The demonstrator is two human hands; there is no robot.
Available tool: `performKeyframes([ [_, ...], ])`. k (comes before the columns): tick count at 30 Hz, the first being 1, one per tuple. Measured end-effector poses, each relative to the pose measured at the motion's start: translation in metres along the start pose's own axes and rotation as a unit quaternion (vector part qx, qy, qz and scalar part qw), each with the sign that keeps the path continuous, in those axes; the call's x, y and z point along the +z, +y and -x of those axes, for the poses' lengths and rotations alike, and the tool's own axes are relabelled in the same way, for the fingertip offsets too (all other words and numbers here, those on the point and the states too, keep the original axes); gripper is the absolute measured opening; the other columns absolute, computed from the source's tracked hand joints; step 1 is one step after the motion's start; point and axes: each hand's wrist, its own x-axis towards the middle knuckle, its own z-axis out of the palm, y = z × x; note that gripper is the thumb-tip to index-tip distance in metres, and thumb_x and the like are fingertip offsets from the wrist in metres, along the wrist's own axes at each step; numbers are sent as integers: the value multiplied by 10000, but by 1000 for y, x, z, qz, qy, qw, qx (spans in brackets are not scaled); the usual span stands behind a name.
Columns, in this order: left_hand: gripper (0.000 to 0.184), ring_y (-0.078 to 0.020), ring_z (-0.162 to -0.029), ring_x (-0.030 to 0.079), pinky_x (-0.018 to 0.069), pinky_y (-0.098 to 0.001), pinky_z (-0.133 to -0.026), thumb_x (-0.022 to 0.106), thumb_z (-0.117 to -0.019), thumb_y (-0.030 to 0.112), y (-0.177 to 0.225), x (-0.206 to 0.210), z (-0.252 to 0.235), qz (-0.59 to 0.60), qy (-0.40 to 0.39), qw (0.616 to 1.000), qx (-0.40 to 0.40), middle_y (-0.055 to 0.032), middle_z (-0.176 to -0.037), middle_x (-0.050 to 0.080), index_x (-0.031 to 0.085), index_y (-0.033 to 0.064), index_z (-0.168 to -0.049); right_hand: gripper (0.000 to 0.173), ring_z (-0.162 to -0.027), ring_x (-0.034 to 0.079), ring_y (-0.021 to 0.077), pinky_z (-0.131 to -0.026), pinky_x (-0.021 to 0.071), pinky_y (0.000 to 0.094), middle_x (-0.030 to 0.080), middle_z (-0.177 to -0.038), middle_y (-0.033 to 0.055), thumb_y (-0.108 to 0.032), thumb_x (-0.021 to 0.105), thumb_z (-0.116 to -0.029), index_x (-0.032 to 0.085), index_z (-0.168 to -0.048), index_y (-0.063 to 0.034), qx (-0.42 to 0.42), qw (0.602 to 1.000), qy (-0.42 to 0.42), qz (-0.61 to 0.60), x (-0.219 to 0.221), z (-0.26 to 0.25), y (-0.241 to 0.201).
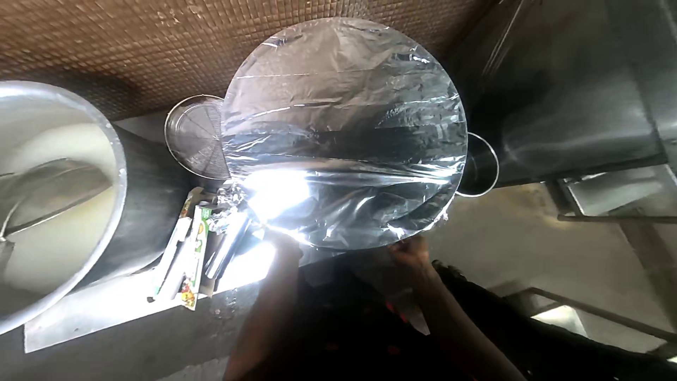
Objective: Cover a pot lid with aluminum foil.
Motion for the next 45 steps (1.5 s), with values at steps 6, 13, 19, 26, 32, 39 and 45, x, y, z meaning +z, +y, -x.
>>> performKeyframes([
  [6, 559, -318, -1239, 511, 446, -545, -999, 311, -1114, 437, 32, -16, 56, 53, 77, 992, 82, -215, -1436, 472, 340, 45, -1510, 940, -807, 655, 287, -746, 565, 568, 612, -931, 114, -870, 83, -890, 462, -1223, -78, 33, 997, -22, 66, -19, -6, -30],
  [13, 573, -265, -797, 608, 532, -481, -671, 362, -1076, 561, 42, 20, 21, 35, 33, 997, 67, -156, -997, 619, 516, 93, -1369, 453, -718, 603, 130, -632, 542, 387, 586, -806, -10, -606, 293, -1051, 528, -1028, -219, -145, 986, -57, 55, 19, -4, -57],
  [19, 465, -180, -590, 529, 503, -392, -554, 297, -1111, 473, 36, 13, 4, 54, -7, 991, 119, -45, -723, 513, 554, 92, -1043, 530, -1000, 590, 181, -820, 532, 458, 586, -1105, 53, -583, 246, -1080, 490, -1310, -172, -166, 983, -13, 79, 39, -7, -69],
  [26, 620, -146, -675, 505, 460, -337, -580, 199, -1078, 603, 67, -4, 4, 51, -59, 997, 15, -50, -835, 526, 556, 109, -1191, 45, -645, 513, 168, -543, 475, 374, 498, -805, 64, -74, 459, -1014, 483, -1037, -104, -123, 986, 23, 108, 30, -39, -83],
  [32, 694, -229, -763, 597, 526, -458, -635, 242, -1053, 654, 77, -4, -5, 19, 5, 997, 79, -139, -980, 617, 500, 82, -1350, 839, -866, 611, 292, -739, 533, 479, 592, -1077, 178, -790, 195, -977, 457, -1380, -102, -96, 991, 29, 94, 18, -23, -102],
  [39, 816, -330, -1343, 527, 434, -456, -1134, 598, -1028, 409, 113, 20, -29, -187, 45, 939, 285, -285, -1482, 467, 202, -55, -1569, 889, -1063, 648, 393, -913, 539, 552, 579, -1282, 315, -325, 700, -983, 121, -1592, -34, -329, 868, 57, 368, 38, -19, -84],
  [45, 765, -405, -1273, 593, 475, -562, -1058, 355, -1077, 540, 121, 20, -59, -384, 103, 880, 258, -296, -1389, 566, 267, -57, -1548, 417, -687, 632, 285, -655, 554, 479, 631, -827, 180, -338, 394, -1116, 575, -1248, 13, -345, 859, 75, 372, 31, -48, -69],
])
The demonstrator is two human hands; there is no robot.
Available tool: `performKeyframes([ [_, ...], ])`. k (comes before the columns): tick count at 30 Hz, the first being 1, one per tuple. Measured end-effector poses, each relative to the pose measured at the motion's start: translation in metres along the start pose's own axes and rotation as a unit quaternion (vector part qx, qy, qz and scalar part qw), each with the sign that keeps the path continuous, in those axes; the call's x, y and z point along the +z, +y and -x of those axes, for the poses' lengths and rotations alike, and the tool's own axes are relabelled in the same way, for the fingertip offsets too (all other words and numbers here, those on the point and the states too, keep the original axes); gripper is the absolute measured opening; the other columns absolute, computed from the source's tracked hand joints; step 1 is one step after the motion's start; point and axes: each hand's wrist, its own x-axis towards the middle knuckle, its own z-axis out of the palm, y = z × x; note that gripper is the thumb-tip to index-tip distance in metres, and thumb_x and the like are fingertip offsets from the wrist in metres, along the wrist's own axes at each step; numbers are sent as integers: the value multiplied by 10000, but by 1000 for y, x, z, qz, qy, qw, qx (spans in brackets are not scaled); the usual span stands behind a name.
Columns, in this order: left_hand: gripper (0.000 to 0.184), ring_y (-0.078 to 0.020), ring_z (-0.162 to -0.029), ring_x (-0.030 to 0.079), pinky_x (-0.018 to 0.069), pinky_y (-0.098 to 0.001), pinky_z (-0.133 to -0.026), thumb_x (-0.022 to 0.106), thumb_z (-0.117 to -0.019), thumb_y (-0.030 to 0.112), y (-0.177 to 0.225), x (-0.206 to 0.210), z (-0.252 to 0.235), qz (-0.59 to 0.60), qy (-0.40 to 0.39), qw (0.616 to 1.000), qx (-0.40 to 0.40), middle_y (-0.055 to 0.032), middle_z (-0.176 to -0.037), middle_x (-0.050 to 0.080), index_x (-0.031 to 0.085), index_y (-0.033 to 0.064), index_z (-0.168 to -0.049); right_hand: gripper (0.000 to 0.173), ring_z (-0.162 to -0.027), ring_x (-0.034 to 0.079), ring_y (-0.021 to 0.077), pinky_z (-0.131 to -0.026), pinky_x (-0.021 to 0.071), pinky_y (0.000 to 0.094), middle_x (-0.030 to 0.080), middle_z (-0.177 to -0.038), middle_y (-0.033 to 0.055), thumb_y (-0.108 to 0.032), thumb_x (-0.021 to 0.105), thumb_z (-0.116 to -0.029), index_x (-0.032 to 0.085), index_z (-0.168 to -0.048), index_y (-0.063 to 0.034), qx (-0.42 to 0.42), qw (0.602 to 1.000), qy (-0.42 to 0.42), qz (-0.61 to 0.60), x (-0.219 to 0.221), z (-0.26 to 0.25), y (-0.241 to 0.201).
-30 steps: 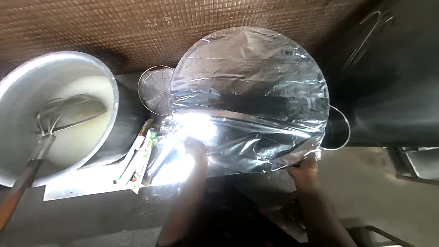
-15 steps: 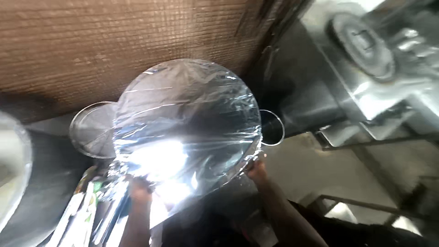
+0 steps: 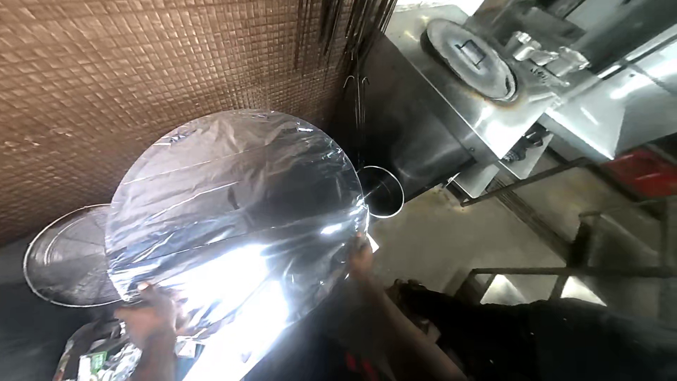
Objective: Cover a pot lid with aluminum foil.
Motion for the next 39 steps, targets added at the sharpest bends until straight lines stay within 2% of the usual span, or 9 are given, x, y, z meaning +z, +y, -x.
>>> performKeyframes([
  [5, 653, -399, -1231, 613, 470, -577, -1046, 334, -1098, 480, -1, -9, -19, -8, -43, 999, 6, -283, -1323, 614, 457, -57, -1450, 536, -456, 506, 181, -437, 479, 367, 517, -627, 83, -472, 294, -1115, 582, -1048, -25, 26, 992, 5, -124, 4, -18, 5],
  [9, 661, -367, -1116, 666, 502, -588, -977, 355, -1078, 537, 0, -9, -28, -8, -53, 999, 8, -241, -1224, 667, 585, -27, -1335, 632, -682, 581, 265, -651, 512, 474, 586, -776, 165, -485, 291, -1111, 640, -1016, 33, 33, 998, 14, -56, -3, -34, -6],
  [16, 768, -361, -1067, 663, 516, -581, -932, 202, -1086, 579, -5, -9, -45, 37, -63, 996, -48, -267, -1222, 647, 566, -44, -1349, 641, -1003, 608, 349, -829, 516, 525, 602, -1172, 242, -568, 353, -1080, 538, -1361, -23, 196, 977, -69, -53, -29, -65, -37],
  [20, 658, -304, -1249, 601, 462, -486, -1079, 267, -1106, 483, 2, -11, -56, 82, -18, 996, -1, -229, -1365, 600, 471, -34, -1459, 601, -987, 642, 388, -840, 519, 590, 650, -1116, 260, -517, 346, -1095, 563, -1333, -10, 80, 996, 15, 38, -24, -73, -37],
  [25, 822, -406, -1312, 564, 445, -591, -1086, 308, -1038, 654, 20, -8, -59, -22, -21, 999, 11, -262, -1395, 587, 384, 4, -1534, 659, -1230, 601, 428, -985, 500, 633, 549, -1423, 245, -532, 393, -1069, 335, -1562, -98, -30, 972, -7, 231, -8, -53, -59],
  [29, 857, -408, -1239, 618, 482, -606, -1031, 295, -1011, 703, 19, -5, -73, -114, -36, 992, 24, -255, -1316, 639, 489, -2, -1459, 694, -1054, 683, 421, -835, 548, 635, 664, -1212, 238, -616, 304, -1056, 424, -1455, -61, 5, 953, -40, 300, 7, -78, -66],
  [34, 733, -380, -1113, 670, 500, -618, -970, 279, -1071, 591, 28, -18, -70, -110, -83, 989, 51, -243, -1213, 678, 625, -12, -1304, 690, -1073, 671, 428, -917, 510, 634, 682, -1135, 275, -522, 217, -1104, 617, -1262, 17, -20, 960, -84, 268, -1, -112, -61],
  [37, 638, -264, -876, 663, 556, -486, -793, 298, -1105, 488, 26, -23, -60, -8, -108, 990, 85, -213, -1057, 658, 579, -55, -1287, 767, -905, 649, 375, -829, 513, 600, 662, -969, 251, -540, 150, -1101, 662, -1141, 28, -48, 985, -72, 151, -1, -128, -41],
  [39, 432, -167, -690, 572, 523, -333, -654, 257, -1138, 230, 53, -40, -18, 62, -130, 984, 101, -151, -885, 539, 496, -113, -1246, 820, -768, 562, 262, -721, 484, 489, 586, -850, 163, -592, 86, -1080, 633, -1072, 20, 10, 996, -65, 53, 3, -122, -46],
])
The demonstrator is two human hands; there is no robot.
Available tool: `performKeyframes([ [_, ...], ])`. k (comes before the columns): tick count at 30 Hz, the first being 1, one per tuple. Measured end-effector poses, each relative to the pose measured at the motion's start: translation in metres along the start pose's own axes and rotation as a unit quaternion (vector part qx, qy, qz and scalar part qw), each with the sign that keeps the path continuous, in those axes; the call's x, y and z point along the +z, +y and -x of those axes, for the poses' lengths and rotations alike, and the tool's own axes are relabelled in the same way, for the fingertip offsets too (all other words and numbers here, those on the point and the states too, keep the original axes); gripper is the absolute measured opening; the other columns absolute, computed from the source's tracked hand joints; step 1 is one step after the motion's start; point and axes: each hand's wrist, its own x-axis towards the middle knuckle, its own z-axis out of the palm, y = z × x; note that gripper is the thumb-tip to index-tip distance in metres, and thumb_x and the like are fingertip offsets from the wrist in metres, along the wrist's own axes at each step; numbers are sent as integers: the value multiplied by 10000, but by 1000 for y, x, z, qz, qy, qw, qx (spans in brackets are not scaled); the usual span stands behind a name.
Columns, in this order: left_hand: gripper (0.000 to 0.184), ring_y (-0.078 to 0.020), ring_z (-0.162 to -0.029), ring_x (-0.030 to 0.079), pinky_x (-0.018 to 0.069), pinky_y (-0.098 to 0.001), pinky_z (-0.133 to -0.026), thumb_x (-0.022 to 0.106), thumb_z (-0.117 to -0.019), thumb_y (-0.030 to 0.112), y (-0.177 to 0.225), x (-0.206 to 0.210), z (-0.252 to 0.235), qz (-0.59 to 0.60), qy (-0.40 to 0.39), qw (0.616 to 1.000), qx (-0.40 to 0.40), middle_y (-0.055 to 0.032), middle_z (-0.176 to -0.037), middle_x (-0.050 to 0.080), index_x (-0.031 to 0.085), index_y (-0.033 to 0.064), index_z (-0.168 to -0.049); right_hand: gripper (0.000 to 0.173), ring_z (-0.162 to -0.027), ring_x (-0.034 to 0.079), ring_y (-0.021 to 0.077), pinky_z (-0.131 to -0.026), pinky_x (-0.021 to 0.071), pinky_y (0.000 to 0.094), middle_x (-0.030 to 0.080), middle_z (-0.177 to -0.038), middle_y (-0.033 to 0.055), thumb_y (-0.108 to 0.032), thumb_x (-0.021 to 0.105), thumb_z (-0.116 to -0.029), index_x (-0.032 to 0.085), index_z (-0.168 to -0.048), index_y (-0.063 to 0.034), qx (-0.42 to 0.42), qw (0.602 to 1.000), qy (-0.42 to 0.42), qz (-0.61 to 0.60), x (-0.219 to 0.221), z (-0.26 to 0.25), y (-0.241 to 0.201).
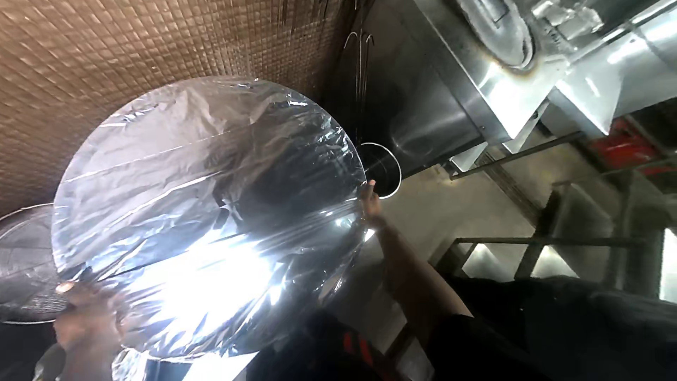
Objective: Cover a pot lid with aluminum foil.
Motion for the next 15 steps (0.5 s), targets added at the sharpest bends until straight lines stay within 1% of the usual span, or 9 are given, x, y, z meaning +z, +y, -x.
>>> performKeyframes([
  [1, 351, -185, -719, 543, 506, -307, -757, 212, -1133, 109, 45, 5, 28, 25, 10, 995, -97, -148, -914, 481, 444, -86, -1310, 844, -763, 548, 210, -696, 481, 437, 575, -865, 121, -635, 49, -1055, 606, -1101, -3, 30, 998, -5, -64, 1, 2, -4],
  [2, 342, -124, -643, 551, 516, -232, -655, 143, -1058, 12, 27, -3, 35, 87, -47, 995, 33, -129, -836, 445, 368, -185, -1223, 892, -878, 586, 202, -760, 508, 440, 614, -1002, 125, -695, 15, -1018, 575, -1228, -34, 58, 989, -23, -131, -2, 5, -5],
  [3, 405, -158, -652, 505, 491, -266, -719, 106, -1135, 191, 52, 10, 38, 131, 46, 979, -149, -100, -825, 434, 447, -21, -1193, 955, -1084, 618, 217, -900, 531, 474, 637, -1235, 147, -748, -13, -979, 518, -1406, -79, 80, 978, -44, -186, -7, 8, -5],
  [4, 571, -107, -673, 559, 503, -270, -651, 73, -1125, 405, -2, -10, 9, 219, -72, 972, -47, -63, -821, 501, 442, -26, -1192, 998, -1158, 616, 228, -949, 526, 495, 629, -1313, 154, -785, -30, -948, 492, -1461, -107, 97, 970, -33, -218, -9, 11, -8],
  [6, 832, -109, -801, 596, 526, -343, -694, 133, -1012, 731, -37, -3, -26, 242, 58, 962, -111, -69, -973, 612, 542, 61, -1290, 1025, -908, 619, 264, -777, 507, 506, 658, -1041, 183, -794, -2, -952, 620, -1247, -34, 128, 964, 87, -217, -13, 25, -16],
  [8, 810, -256, -1184, 606, 507, -480, -994, 207, -1064, 638, -48, -5, -23, 232, 187, 947, -118, -225, -1351, 586, 445, -19, -1475, 908, -772, 572, 232, -664, 486, 442, 601, -939, 136, -744, 43, -998, 579, -1204, -41, 121, 966, 140, -181, -26, 51, -10],
  [10, 651, -250, -1215, 575, 488, -406, -1037, 353, -1109, 435, -47, -1, 15, 259, 259, 928, -68, -267, -1359, 542, 381, -106, -1470, 715, -903, 592, 282, -758, 513, 478, 599, -1128, 204, -614, 352, -1057, 452, -1398, 6, 66, 983, 125, -116, -35, 96, 7],
  [13, 568, -162, -912, 625, 564, -383, -776, 360, -1098, 467, -38, 32, 100, 340, 164, 917, -129, -139, -1119, 621, 447, -1, -1408, 1020, -1061, 620, 359, -809, 568, 523, 490, -1398, 266, -387, 834, -836, 202, -1570, -66, 74, 993, -14, -91, -27, 162, 35],
  [15, 586, -190, -685, 631, 542, -402, -545, 304, -1071, 581, -30, 62, 133, 366, 112, 897, -221, -115, -930, 651, 506, 87, -1313, 939, -876, 667, 277, -708, 595, 438, 588, -1194, 211, -200, 858, -841, 242, -1538, -69, 105, 983, -82, -123, -17, 187, 37],
])
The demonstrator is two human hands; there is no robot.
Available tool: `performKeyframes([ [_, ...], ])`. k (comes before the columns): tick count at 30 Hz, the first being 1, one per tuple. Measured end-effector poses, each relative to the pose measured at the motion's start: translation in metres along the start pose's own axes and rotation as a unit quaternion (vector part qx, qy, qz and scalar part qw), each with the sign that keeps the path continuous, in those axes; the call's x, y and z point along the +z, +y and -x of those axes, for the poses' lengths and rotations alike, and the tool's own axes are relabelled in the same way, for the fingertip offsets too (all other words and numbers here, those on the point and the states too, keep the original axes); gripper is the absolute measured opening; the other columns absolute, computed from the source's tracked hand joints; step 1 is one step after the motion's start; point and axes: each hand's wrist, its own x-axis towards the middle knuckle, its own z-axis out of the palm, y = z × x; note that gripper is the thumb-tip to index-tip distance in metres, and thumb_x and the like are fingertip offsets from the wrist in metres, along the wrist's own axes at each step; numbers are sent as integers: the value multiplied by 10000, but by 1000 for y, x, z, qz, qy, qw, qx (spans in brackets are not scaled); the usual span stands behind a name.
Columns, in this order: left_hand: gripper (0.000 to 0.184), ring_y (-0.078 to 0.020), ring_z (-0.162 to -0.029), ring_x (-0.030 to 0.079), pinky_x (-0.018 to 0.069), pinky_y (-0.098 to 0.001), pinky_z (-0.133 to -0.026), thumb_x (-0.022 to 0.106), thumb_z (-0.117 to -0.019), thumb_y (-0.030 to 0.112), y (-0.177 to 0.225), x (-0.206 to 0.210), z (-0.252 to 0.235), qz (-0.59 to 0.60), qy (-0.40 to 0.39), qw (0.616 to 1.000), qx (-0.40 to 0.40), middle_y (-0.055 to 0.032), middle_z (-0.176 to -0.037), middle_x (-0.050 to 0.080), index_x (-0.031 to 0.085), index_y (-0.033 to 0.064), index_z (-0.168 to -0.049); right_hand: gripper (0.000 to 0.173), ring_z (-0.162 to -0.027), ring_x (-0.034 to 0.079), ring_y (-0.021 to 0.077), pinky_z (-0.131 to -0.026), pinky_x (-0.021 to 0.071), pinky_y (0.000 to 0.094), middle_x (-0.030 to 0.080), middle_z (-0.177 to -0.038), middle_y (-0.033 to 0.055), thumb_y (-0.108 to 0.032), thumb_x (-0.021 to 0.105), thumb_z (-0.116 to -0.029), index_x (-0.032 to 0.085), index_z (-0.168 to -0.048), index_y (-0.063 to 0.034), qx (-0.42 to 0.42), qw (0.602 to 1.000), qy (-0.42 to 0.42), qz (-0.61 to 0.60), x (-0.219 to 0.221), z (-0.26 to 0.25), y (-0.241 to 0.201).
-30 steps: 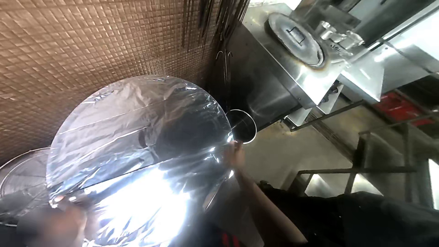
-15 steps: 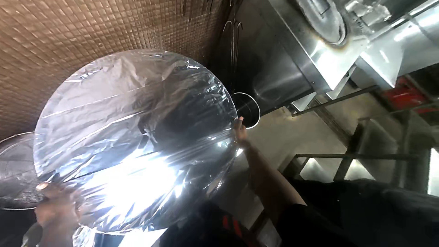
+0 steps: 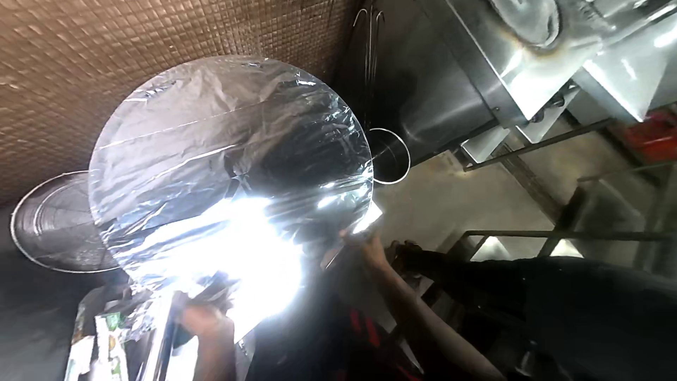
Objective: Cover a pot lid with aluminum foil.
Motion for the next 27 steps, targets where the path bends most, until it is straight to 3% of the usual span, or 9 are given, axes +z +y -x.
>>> performKeyframes([
  [3, 614, -266, -881, 651, 561, -465, -698, 263, -1095, 551, -14, 10, 15, -5, 15, 1000, -17, -193, -1191, 617, 396, 105, -1496, 447, -738, 704, 239, -666, 626, 390, 666, -968, 164, -22, 716, -933, 483, -1314, 5, -4, 997, -62, -51, 0, 6, 7],
  [5, 540, -194, -834, 632, 560, -406, -694, 268, -1113, 490, -25, 10, 1, 1, 32, 999, 31, -122, -1043, 600, 484, 64, -1366, 308, -722, 698, 223, -668, 620, 378, 684, -931, 138, 13, 661, -954, 553, -1242, 5, -12, 992, -88, -85, -8, 2, 11],
  [7, 461, -112, -748, 584, 535, -332, -664, 280, -1125, 423, -30, 10, -8, 6, 40, 997, 65, -41, -897, 545, 534, 47, -1210, 220, -741, 703, 229, -694, 625, 393, 692, -929, 135, 13, 631, -973, 578, -1186, 1, -4, 986, -115, -121, -14, -3, 15],
  [11, 502, -179, -810, 624, 551, -403, -714, 275, -1130, 394, -28, 13, -1, -19, 68, 994, 80, -120, -971, 611, 549, -6, -1260, 112, -733, 702, 217, -713, 624, 393, 693, -887, 121, -16, 535, -1031, 609, -1115, -6, 17, 972, -137, -191, -18, -12, 28],
  [16, 564, -222, -858, 626, 542, -451, -745, 227, -1127, 430, -29, 12, -3, -2, 73, 995, 71, -151, -1014, 621, 561, -9, -1247, 215, -784, 701, 227, -739, 611, 406, 678, -933, 120, -160, 360, -1120, 538, -1136, -41, 54, 954, -137, -261, -14, -10, 30],
  [19, 607, -220, -949, 629, 551, -448, -808, 218, -1112, 494, -36, 2, -9, 87, 16, 994, 57, -151, -1140, 623, 523, 27, -1350, 309, -851, 668, 268, -715, 589, 434, 621, -1067, 153, -285, 436, -1108, 510, -1302, -56, 69, 973, -55, -211, -9, -9, 24],
  [22, 564, -156, -647, 561, 507, -381, -544, 346, -1071, 579, -44, 0, 24, 72, 31, 997, -2, -70, -853, 570, 526, 75, -1249, 614, -959, 626, 308, -753, 540, 496, 595, -1243, 187, -483, 594, -1016, 408, -1458, -100, -7, 998, 9, -62, -9, -12, 17],
  [24, 459, -222, -721, 542, 499, -457, -602, 444, -1061, 508, -51, -1, 73, 22, -36, 995, -96, -98, -890, 531, 485, 88, -1241, 575, -842, 622, 289, -686, 540, 485, 621, -1120, 182, -428, 682, -975, 481, -1372, -64, -60, 998, 33, -2, -7, -20, 14],
  [27, 446, -303, -1041, 611, 558, -468, -810, 605, -1031, 265, -64, -2, 125, -33, -187, 958, -215, -183, -1289, 568, 490, 44, -1401, 229, -677, 652, 253, -602, 587, 440, 650, -868, 160, -181, 716, -971, 631, -1069, 7, -83, 996, 33, -18, -7, -31, 9],
])
